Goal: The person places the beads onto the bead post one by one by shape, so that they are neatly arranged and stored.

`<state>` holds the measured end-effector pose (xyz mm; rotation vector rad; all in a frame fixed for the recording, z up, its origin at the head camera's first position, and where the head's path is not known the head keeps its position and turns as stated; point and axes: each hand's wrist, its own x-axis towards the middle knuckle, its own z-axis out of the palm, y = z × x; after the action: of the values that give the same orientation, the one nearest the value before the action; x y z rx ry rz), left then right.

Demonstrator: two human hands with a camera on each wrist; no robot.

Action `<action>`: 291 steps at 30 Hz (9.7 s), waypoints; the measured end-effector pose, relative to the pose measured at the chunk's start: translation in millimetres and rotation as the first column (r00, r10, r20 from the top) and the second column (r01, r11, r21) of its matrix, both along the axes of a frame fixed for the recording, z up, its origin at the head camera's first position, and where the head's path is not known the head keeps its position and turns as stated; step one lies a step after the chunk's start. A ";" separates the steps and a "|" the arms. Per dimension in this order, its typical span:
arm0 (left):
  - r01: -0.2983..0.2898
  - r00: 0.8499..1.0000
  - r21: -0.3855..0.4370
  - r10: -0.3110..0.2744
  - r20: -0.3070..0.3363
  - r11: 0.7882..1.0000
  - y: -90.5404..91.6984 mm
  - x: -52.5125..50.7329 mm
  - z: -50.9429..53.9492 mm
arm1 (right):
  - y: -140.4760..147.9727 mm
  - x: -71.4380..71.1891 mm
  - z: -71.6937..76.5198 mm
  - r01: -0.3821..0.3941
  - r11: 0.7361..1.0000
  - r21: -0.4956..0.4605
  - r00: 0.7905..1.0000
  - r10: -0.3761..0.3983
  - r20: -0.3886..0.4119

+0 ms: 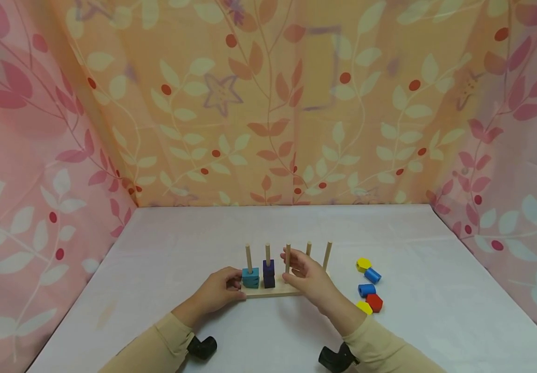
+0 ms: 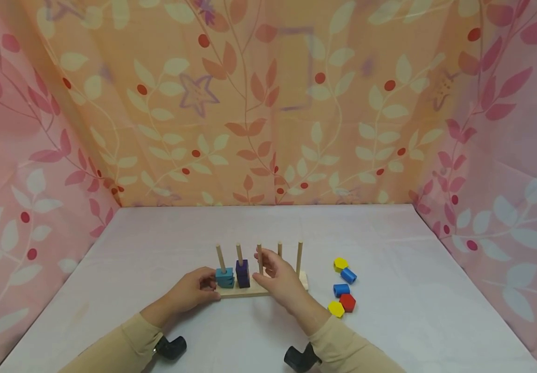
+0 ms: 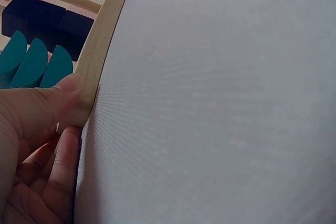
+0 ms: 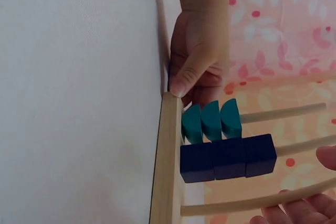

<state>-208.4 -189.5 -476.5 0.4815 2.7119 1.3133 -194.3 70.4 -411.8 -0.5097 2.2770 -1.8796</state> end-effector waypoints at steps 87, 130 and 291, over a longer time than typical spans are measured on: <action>0.010 0.999 -0.002 -0.010 -0.037 1.000 -1.0 0.0 -5.0 | 175.6 7.5 -27.8 0.082 0.744 0.663 0.966 -0.224 0.132; 0.015 0.999 -0.003 -0.015 -0.034 1.000 -1.2 0.1 -3.4 | 62.0 -10.2 77.7 -0.080 0.994 0.070 0.979 0.092 -0.184; -0.008 1.000 -0.007 0.008 -0.014 1.000 1.4 0.3 -1.2 | 156.2 18.5 -27.3 -0.089 0.829 0.553 0.988 0.003 0.155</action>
<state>-208.1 -188.1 -477.7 0.4817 2.7313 1.3062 -175.8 226.6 -439.2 -0.3170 2.5172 -1.0852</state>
